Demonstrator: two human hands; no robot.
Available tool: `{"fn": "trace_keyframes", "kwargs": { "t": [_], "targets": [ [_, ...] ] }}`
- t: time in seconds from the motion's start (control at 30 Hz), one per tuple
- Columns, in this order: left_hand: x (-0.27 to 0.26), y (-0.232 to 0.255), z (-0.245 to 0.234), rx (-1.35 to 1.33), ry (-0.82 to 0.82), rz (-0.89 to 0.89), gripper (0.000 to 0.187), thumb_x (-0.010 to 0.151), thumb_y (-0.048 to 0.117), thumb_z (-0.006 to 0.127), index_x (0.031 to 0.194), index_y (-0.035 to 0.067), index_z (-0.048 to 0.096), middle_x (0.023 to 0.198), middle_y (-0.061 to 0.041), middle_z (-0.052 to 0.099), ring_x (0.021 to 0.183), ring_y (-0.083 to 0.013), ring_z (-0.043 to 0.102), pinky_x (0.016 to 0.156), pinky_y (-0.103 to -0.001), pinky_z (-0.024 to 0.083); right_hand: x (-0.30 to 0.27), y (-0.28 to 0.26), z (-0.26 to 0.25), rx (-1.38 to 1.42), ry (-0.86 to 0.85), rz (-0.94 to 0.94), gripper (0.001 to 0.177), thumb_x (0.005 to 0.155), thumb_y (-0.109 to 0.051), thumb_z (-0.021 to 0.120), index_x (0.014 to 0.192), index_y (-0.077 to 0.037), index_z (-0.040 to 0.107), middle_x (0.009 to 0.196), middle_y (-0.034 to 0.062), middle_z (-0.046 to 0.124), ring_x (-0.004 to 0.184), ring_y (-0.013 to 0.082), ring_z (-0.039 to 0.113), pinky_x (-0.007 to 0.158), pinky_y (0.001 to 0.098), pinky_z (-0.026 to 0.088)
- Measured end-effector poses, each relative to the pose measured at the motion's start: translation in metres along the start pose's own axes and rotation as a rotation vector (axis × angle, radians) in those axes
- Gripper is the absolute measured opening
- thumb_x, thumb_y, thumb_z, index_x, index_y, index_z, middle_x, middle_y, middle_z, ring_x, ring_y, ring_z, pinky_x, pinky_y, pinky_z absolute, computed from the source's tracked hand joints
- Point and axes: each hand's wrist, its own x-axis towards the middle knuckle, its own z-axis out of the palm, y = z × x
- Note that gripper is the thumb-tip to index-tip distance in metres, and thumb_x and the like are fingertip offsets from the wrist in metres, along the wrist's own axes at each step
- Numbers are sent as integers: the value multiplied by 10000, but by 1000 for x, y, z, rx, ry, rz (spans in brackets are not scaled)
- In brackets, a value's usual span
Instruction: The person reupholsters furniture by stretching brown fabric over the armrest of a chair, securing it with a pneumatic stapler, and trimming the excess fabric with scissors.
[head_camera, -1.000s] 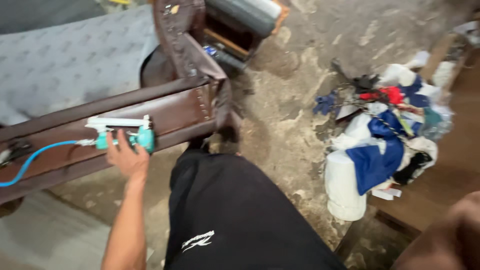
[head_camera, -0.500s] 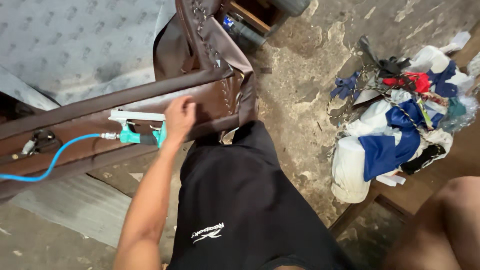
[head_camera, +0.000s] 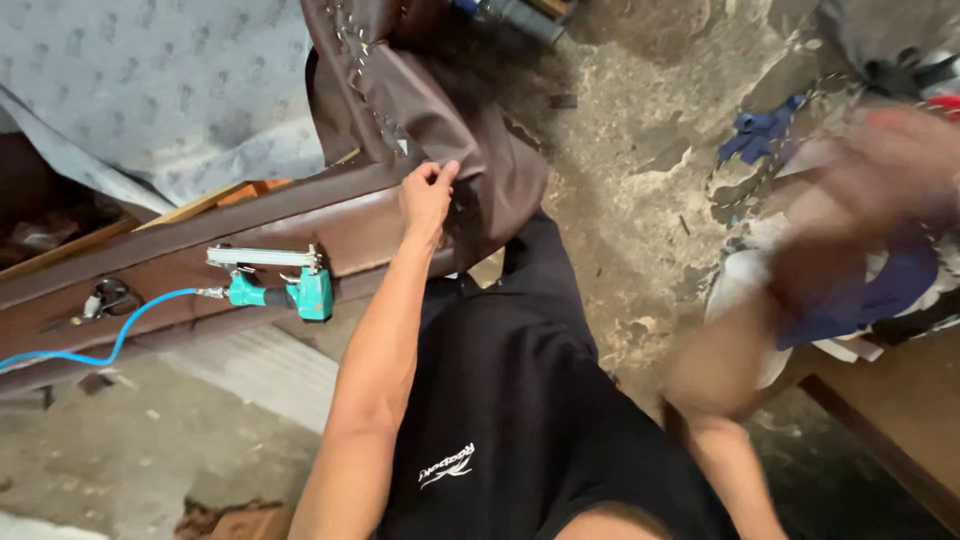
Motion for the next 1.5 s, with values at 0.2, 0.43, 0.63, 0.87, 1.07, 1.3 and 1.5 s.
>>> {"fn": "trace_keyframes", "kwargs": {
  "t": [0.2, 0.43, 0.63, 0.87, 1.07, 1.3, 1.5],
  "targets": [
    [0, -15, 9, -60, 75, -102, 406, 896, 340, 788, 731, 19, 602, 587, 7, 614, 528, -103, 577, 530, -287, 464, -116, -66, 292, 550, -463, 292, 519, 1106, -142, 544, 1569, 26, 381, 1627, 228, 400, 1525, 373, 389, 1256, 472, 334],
    [-8, -6, -3, -31, -41, 210, 313, 899, 326, 791, 894, 30, 692, 721, -23, 677, 664, -122, 592, 635, -314, 496, -154, -119, 305, 368, -443, 135, 869, 979, -75, 667, 1645, 8, 115, 1705, 241, 164, 1600, 405, 181, 1319, 430, 228],
    [-1, 1, -16, 143, -123, -64, 367, 849, 376, 788, 817, 25, 686, 637, -80, 662, 604, -177, 632, 605, -338, 504, -168, -106, 296, 740, -522, 357, 779, 921, -10, 540, 1641, -15, 246, 1724, 208, 202, 1604, 346, 203, 1285, 423, 206],
    [8, -5, -20, 379, -50, 206, 383, 842, 411, 785, 835, 32, 731, 757, -195, 719, 732, -387, 702, 698, -460, 535, -177, -126, 318, 484, -328, 658, 494, 1119, -151, 433, 1597, -37, 390, 1645, 151, 436, 1550, 289, 420, 1269, 379, 357],
    [8, 6, -28, 347, -146, 132, 340, 869, 384, 737, 837, 46, 738, 715, -155, 738, 691, -307, 744, 689, -392, 558, -148, -155, 298, -56, -374, 89, 662, 984, -105, 557, 1593, 38, 341, 1674, 227, 290, 1572, 392, 220, 1293, 508, 198],
    [-3, 0, -65, 274, -159, 305, 239, 912, 271, 688, 961, 57, 781, 796, -93, 767, 722, -207, 744, 719, -322, 568, -144, -199, 288, -20, -532, 67, 799, 874, -246, 608, 1514, 153, 342, 1636, 321, 266, 1559, 415, 205, 1285, 520, 136],
    [-65, -73, -252, 612, -58, 603, 271, 912, 40, 647, 1178, 17, 695, 1047, -168, 722, 919, -325, 685, 835, -410, 546, -160, -208, 295, -34, -530, 96, 762, 978, -308, 561, 1542, 145, 320, 1666, 300, 237, 1584, 396, 180, 1310, 482, 122]
  ]
}}
